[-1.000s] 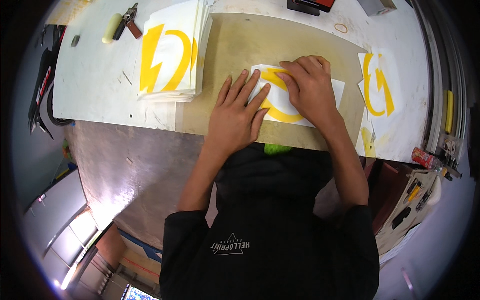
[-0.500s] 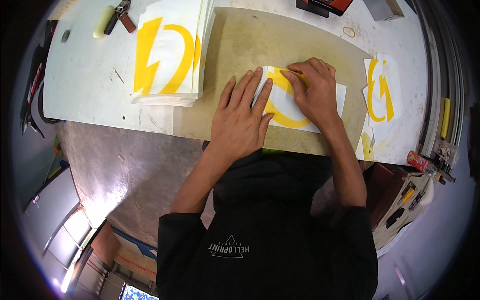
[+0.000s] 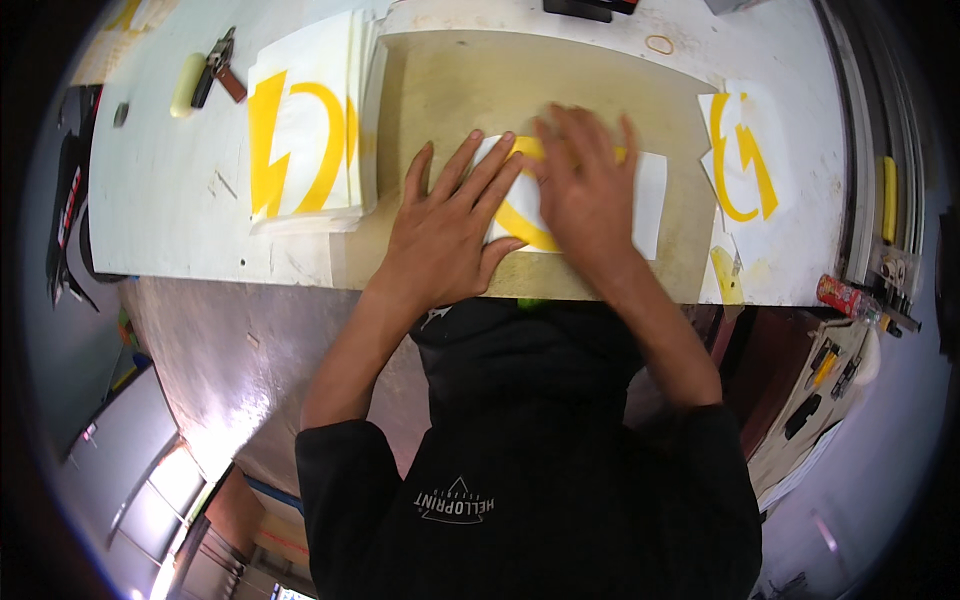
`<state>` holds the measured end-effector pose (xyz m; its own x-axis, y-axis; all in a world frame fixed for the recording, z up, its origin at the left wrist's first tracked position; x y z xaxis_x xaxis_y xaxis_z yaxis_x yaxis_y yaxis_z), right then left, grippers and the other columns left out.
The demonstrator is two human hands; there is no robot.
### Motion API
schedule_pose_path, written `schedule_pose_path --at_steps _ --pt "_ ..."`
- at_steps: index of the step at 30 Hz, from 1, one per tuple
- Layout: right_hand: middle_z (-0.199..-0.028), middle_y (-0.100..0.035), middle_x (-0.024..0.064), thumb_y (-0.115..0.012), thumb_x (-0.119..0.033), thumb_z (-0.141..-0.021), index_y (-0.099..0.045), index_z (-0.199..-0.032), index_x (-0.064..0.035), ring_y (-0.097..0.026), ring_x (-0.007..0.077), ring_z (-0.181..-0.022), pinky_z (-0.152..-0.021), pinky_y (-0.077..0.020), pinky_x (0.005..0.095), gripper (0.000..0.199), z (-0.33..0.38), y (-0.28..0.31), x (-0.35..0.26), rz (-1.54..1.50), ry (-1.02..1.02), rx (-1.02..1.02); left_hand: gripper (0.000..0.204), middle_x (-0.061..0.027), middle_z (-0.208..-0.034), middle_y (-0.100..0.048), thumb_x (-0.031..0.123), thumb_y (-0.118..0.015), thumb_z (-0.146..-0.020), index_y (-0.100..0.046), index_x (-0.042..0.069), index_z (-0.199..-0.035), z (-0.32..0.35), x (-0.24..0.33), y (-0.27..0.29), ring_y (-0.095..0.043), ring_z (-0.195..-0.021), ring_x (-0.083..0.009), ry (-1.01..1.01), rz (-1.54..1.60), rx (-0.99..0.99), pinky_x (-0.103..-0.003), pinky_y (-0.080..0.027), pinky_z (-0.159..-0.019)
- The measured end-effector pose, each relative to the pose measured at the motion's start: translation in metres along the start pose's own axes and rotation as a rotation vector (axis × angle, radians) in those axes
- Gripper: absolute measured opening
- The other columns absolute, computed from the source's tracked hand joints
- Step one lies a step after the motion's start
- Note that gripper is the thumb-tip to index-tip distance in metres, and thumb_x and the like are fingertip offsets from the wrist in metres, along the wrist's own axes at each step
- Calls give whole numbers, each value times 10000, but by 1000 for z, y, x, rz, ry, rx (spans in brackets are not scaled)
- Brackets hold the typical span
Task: The person repeatedly peels yellow lightning-bolt stickers from their white backing sheets using both hands. The peeled stickers are placed into a growing stack on the left side of the table while the backing sheets are set aside on the right.
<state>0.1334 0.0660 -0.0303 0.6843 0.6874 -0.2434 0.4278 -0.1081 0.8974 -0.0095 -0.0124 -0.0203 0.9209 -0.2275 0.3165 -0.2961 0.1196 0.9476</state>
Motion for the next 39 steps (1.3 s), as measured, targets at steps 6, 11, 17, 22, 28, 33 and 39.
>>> schedule_pose_path --at_steps 6,11,17,22,28,33,39 --pt "-1647 -400 146 -539 -524 -1029 -462 -1543 2 -315 305 -1557 -1250 -165 644 740 29 0 -12 -99 -38 -243 825 -47 -1715 -299 461 -668 -931 -373 120 -1622 -1 3 1 -236 -1591 -293 7 -11 -11 -614 -146 -1265" --pt "-1672 -359 142 -527 -544 -1031 -432 -1560 8 -291 282 -1574 -1259 -148 633 771 44 13 9 -69 -71 -276 821 -83 -1725 -275 455 -612 -968 -316 95 -1643 -2 4 2 -205 -1601 -321 2 -46 -63 -605 -120 -1274" --pt "-1693 -314 167 -510 -555 -1038 -379 -1577 24 -273 313 -1581 -1239 -98 687 801 68 36 39 36 -140 -309 807 -84 -1721 -287 469 -613 -972 -342 89 -1630 0 4 2 -222 -1597 -321 -9 -51 -24 -595 -121 -1275" --pt "-1688 -309 196 -507 -526 -1047 -391 -1561 49 -275 353 -1575 -1209 -84 741 779 76 42 45 77 -176 -308 796 -77 -1706 -322 458 -652 -953 -389 89 -1607 0 3 2 -245 -1588 -315 -16 -29 6 -607 -136 -1267" --pt "-1669 -338 207 -523 -462 -1050 -434 -1558 0 -299 369 -1559 -1228 -121 709 692 75 37 -8 -12 -57 -336 795 -78 -1708 -315 459 -663 -950 -399 87 -1600 1 3 0 -241 -1587 -315 -14 -37 3 -610 -143 -1263" --pt "-1660 -371 170 -544 -463 -1044 -450 -1557 -22 -314 341 -1557 -1263 -180 605 683 100 43 -9 -135 -89 -362 797 -78 -1708 -314 453 -668 -948 -397 83 -1599 1 4 3 -242 -1586 -317 -16 -25 10 -612 -147 -1262" --pt "-1657 -387 139 -575 -464 -1027 -467 -1539 -21 -328 309 -1554 -1247 -179 653 685 123 63 4 -39 -131 -392 804 -91 -1707 -316 450 -661 -951 -381 75 -1605 2 5 4 -243 -1585 -327 -24 -31 3 -611 -144 -1262"
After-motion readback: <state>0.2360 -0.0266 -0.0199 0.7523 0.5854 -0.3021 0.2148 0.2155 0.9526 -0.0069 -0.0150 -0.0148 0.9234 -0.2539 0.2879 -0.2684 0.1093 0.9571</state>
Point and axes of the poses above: each hand's wrist, its own z-axis away from the middle knuckle, its own y-axis out of the back of the hand, x = y × z, the point moved 4 cm from there along -z, towards the middle knuckle
